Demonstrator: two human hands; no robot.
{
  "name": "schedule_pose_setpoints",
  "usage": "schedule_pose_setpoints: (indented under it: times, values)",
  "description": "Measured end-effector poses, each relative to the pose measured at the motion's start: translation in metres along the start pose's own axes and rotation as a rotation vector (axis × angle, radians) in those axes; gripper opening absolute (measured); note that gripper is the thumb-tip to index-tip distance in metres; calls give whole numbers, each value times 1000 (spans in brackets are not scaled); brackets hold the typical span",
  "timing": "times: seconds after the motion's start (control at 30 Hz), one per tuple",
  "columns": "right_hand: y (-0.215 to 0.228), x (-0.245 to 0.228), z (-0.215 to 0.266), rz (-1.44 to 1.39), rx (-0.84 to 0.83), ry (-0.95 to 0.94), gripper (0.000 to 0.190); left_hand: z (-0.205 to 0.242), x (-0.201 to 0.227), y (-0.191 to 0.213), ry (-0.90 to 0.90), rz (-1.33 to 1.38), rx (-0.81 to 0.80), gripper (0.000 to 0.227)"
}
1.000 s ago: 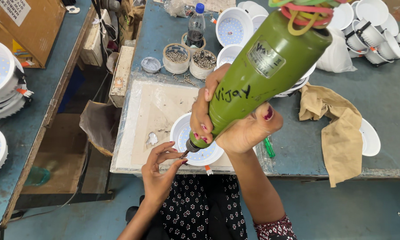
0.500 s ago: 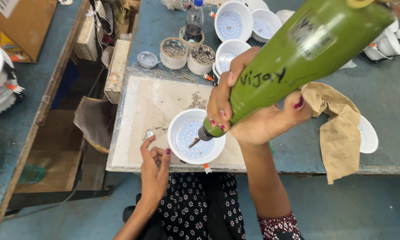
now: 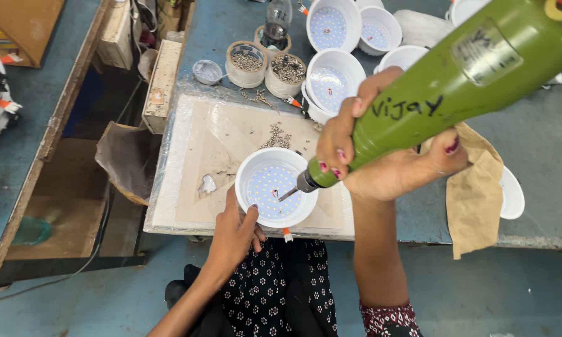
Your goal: The person uses a green power drill to fasten screws into the center of white LED light fixtures. They handle the fixtures and screws by hand, occasionally wiping the work surface with a cloth.
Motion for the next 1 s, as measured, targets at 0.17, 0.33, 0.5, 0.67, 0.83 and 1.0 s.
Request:
schedule_pose_setpoints:
  times: [0.17, 0.33, 0.5, 0.67, 0.83, 1.0]
  values:
    - [11, -6, 5, -40, 7, -27, 84, -22, 10, 20, -29, -11, -198, 65]
    - [22, -14, 10, 8, -24, -1, 90, -62, 51, 48, -119, -338, -430, 58]
    - [29, -19, 25, 99, -19, -52, 83, -90, 64, 29, -154, -568, -620, 52]
    - [31, -18, 34, 149, 44, -43, 80, -97, 59, 28, -371, -865, -399, 43]
    - [35, -3, 39, 270, 166, -15, 78, -54, 39, 33, -456, -910, 141, 70]
    - [39, 17, 42, 245, 182, -7, 77, -23, 42, 2, -580, -871, 259, 76]
Point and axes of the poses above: each hand's wrist, its own z-axis away from the middle knuckle, its own y-axis out of the back of the hand, x = y × z, the point moved 9 cm from there along -z, towards the middle knuckle
